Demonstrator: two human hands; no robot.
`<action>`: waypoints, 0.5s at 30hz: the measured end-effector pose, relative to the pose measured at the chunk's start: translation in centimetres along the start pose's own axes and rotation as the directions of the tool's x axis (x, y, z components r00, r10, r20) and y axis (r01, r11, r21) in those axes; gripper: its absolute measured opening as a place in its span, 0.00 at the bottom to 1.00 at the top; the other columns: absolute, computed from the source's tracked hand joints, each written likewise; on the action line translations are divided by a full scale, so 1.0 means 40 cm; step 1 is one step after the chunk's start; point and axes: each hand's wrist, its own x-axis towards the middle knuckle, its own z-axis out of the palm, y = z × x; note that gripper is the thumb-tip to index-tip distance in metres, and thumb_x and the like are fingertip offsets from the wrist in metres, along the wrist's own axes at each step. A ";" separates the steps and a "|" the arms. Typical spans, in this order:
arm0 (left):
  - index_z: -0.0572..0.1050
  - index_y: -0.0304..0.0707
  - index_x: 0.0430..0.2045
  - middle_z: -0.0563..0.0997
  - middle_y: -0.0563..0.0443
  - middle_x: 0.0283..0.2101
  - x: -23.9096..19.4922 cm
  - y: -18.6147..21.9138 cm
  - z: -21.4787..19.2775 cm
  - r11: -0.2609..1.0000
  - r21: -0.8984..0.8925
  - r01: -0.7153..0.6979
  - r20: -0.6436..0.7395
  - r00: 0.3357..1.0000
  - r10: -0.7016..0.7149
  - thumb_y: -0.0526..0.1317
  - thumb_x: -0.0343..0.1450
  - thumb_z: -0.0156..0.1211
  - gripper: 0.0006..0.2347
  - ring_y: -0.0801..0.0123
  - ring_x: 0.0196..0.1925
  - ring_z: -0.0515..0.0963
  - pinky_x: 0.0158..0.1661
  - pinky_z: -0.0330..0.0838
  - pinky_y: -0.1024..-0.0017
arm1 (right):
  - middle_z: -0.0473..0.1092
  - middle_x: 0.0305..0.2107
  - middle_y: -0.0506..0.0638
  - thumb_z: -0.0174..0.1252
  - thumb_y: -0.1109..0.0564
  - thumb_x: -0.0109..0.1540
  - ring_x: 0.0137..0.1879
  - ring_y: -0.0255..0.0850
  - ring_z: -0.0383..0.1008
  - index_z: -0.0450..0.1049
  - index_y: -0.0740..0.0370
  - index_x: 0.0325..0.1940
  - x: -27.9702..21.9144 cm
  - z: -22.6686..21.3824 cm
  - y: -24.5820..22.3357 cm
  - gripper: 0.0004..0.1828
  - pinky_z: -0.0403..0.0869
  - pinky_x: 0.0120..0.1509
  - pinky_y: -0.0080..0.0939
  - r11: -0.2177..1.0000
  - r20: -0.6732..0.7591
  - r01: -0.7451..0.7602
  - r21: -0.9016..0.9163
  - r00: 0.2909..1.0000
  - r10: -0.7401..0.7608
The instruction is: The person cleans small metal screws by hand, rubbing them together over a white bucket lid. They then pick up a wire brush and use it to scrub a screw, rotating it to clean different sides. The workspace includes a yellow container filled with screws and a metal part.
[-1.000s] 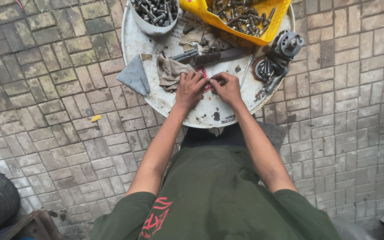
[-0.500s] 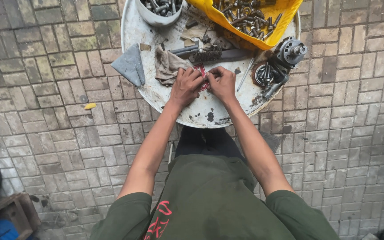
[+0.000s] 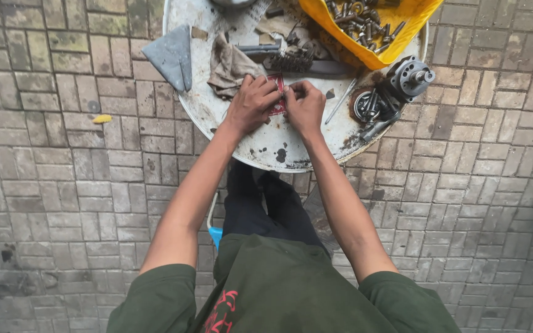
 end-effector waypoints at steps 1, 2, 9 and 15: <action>0.69 0.47 0.24 0.68 0.56 0.30 -0.006 0.005 -0.001 1.000 0.003 0.002 -0.001 1.000 -0.002 0.42 0.75 0.55 0.08 0.61 0.32 0.69 0.35 0.61 0.65 | 0.75 0.20 0.56 0.63 0.63 0.64 0.19 0.38 0.76 0.79 0.71 0.38 -0.010 -0.005 -0.014 0.06 0.73 0.24 0.35 1.000 0.003 0.002 0.000 1.000 -0.002; 0.69 0.47 0.24 0.68 0.56 0.30 -0.009 0.010 -0.002 1.000 -0.009 0.012 0.001 1.000 -0.012 0.42 0.74 0.56 0.08 0.61 0.32 0.69 0.36 0.61 0.65 | 0.75 0.20 0.58 0.64 0.61 0.63 0.21 0.42 0.78 0.80 0.71 0.38 -0.019 -0.012 -0.029 0.07 0.73 0.26 0.40 0.999 0.011 0.011 -0.030 1.000 -0.011; 0.74 0.46 0.31 0.69 0.56 0.31 0.012 0.017 -0.033 0.992 -0.089 0.094 0.032 0.995 -0.091 0.44 0.75 0.58 0.06 0.60 0.34 0.71 0.37 0.63 0.66 | 0.71 0.26 0.60 0.54 0.63 0.71 0.23 0.44 0.77 0.72 0.77 0.48 -0.030 -0.023 0.023 0.10 0.79 0.25 0.38 0.940 0.085 -0.056 0.338 0.996 0.029; 0.76 0.47 0.32 0.71 0.56 0.32 -0.005 0.003 -0.020 0.982 -0.134 0.132 0.050 0.991 -0.126 0.43 0.74 0.59 0.04 0.62 0.35 0.72 0.37 0.63 0.67 | 0.73 0.30 0.63 0.58 0.70 0.68 0.27 0.46 0.80 0.78 0.77 0.43 -0.036 -0.029 0.010 0.04 0.81 0.26 0.41 0.964 0.094 0.101 0.245 0.987 -0.127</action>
